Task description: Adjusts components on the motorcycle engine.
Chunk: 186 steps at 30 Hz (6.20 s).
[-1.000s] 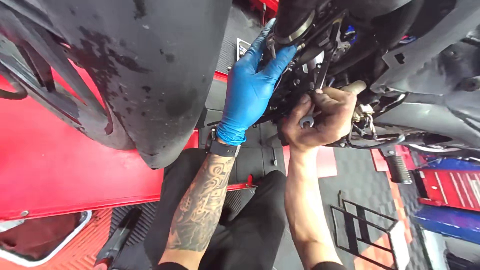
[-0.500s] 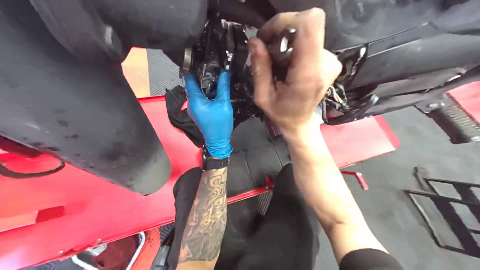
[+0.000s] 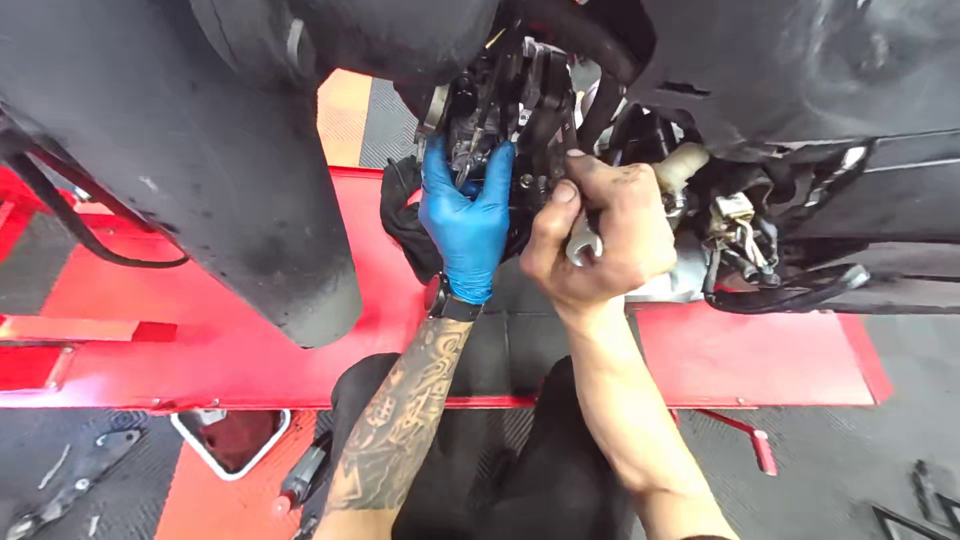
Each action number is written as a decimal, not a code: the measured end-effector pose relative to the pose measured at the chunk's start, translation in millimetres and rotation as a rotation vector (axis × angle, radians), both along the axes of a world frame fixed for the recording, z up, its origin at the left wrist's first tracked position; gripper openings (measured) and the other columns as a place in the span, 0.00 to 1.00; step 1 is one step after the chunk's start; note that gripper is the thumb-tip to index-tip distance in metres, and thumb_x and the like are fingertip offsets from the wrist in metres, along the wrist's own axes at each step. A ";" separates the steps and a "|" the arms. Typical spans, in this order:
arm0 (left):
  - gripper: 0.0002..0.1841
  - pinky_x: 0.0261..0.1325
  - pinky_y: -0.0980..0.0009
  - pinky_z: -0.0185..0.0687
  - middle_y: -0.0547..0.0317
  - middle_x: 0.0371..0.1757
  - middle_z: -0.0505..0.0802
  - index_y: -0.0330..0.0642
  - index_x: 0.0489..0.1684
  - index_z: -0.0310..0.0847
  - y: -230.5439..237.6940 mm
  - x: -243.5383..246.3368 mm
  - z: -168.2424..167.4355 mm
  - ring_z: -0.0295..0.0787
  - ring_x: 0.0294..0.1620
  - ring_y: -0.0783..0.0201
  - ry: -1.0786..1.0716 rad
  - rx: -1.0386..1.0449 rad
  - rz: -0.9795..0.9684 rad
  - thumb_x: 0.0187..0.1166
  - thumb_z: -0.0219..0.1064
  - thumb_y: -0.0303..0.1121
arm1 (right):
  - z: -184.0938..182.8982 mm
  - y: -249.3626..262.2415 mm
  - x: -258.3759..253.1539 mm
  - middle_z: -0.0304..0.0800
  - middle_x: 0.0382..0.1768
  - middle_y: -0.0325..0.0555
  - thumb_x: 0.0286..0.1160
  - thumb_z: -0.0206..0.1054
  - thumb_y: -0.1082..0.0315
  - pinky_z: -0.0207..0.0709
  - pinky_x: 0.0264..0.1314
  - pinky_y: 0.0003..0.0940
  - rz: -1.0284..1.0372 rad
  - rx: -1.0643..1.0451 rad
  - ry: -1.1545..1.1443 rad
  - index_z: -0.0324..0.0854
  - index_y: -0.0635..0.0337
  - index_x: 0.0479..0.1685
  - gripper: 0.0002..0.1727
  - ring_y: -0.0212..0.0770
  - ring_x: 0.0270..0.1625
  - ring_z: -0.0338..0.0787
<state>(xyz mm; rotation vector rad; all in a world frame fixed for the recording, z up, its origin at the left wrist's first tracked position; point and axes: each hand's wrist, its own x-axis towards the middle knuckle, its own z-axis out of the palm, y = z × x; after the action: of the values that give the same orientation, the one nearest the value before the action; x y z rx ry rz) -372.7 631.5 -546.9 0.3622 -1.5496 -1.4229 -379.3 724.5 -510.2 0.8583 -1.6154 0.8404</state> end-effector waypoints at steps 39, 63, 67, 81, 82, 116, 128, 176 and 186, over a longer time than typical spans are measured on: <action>0.32 0.75 0.66 0.80 0.32 0.73 0.83 0.21 0.76 0.73 -16.1 -6.6 -20.7 0.84 0.73 0.52 0.208 -0.209 0.017 0.78 0.76 0.33 | -12.8 -1.5 0.0 0.89 0.36 0.52 0.80 0.61 0.66 0.84 0.46 0.34 -0.086 0.113 0.124 0.82 0.69 0.42 0.13 0.40 0.43 0.91; 0.30 0.68 0.67 0.84 0.26 0.67 0.87 0.17 0.68 0.78 -12.4 -14.5 -19.0 0.90 0.65 0.51 0.261 -0.196 0.117 0.75 0.78 0.34 | 54.4 26.7 2.5 0.91 0.41 0.54 0.79 0.70 0.68 0.84 0.41 0.34 0.106 0.646 -0.146 0.86 0.69 0.48 0.11 0.40 0.40 0.90; 0.29 0.68 0.67 0.85 0.25 0.65 0.87 0.17 0.67 0.79 -12.0 -16.1 -18.7 0.90 0.65 0.49 0.286 -0.193 0.125 0.73 0.79 0.32 | 71.6 8.1 0.4 0.88 0.37 0.41 0.87 0.62 0.70 0.90 0.30 0.27 0.160 0.287 -0.284 0.76 0.70 0.55 0.10 0.29 0.31 0.91; 0.28 0.70 0.65 0.84 0.27 0.64 0.89 0.18 0.63 0.82 -14.7 -15.5 -19.2 0.91 0.66 0.48 0.290 -0.202 0.130 0.72 0.80 0.34 | 25.6 -8.1 6.7 0.80 0.26 0.47 0.83 0.61 0.69 0.72 0.26 0.24 -0.202 0.095 0.067 0.76 0.72 0.40 0.11 0.28 0.23 0.77; 0.28 0.71 0.65 0.84 0.27 0.65 0.89 0.18 0.64 0.82 -15.3 -14.6 -19.2 0.90 0.67 0.48 0.293 -0.203 0.119 0.72 0.80 0.33 | 21.7 -6.3 8.4 0.83 0.29 0.49 0.84 0.59 0.68 0.75 0.28 0.25 -0.185 0.132 0.043 0.78 0.74 0.41 0.13 0.29 0.26 0.80; 0.26 0.72 0.67 0.82 0.26 0.66 0.88 0.18 0.64 0.82 -18.4 -13.9 -18.4 0.90 0.67 0.47 0.298 -0.234 0.099 0.74 0.78 0.32 | 37.2 -15.0 6.4 0.87 0.34 0.50 0.86 0.60 0.72 0.81 0.33 0.24 -0.252 0.098 0.061 0.73 0.81 0.57 0.15 0.28 0.32 0.86; 0.27 0.70 0.68 0.83 0.28 0.66 0.89 0.18 0.65 0.82 -19.0 -12.4 -18.0 0.90 0.66 0.49 0.279 -0.230 0.098 0.74 0.78 0.34 | -2.6 -22.4 10.4 0.87 0.30 0.51 0.80 0.64 0.73 0.79 0.31 0.27 -0.255 0.011 0.113 0.85 0.75 0.45 0.11 0.32 0.29 0.85; 0.26 0.70 0.66 0.85 0.28 0.66 0.89 0.17 0.62 0.83 -22.3 -10.8 -14.6 0.91 0.65 0.49 0.357 -0.159 0.023 0.71 0.79 0.29 | 11.1 -21.0 -0.4 0.80 0.32 0.47 0.86 0.58 0.73 0.78 0.32 0.27 -0.186 -0.059 0.165 0.74 0.74 0.49 0.09 0.30 0.30 0.81; 0.25 0.70 0.66 0.85 0.29 0.66 0.89 0.18 0.62 0.83 -22.3 -10.6 -15.0 0.91 0.66 0.49 0.347 -0.174 0.024 0.72 0.79 0.29 | -18.2 -9.4 1.3 0.90 0.38 0.52 0.86 0.57 0.66 0.81 0.47 0.35 -0.207 0.095 0.197 0.86 0.70 0.45 0.16 0.40 0.43 0.89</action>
<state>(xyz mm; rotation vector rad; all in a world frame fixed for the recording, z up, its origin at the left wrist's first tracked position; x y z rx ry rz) -383.3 609.2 -562.0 0.0259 -1.3652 -1.2450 -378.0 715.1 -528.4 0.7974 -1.5479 0.5215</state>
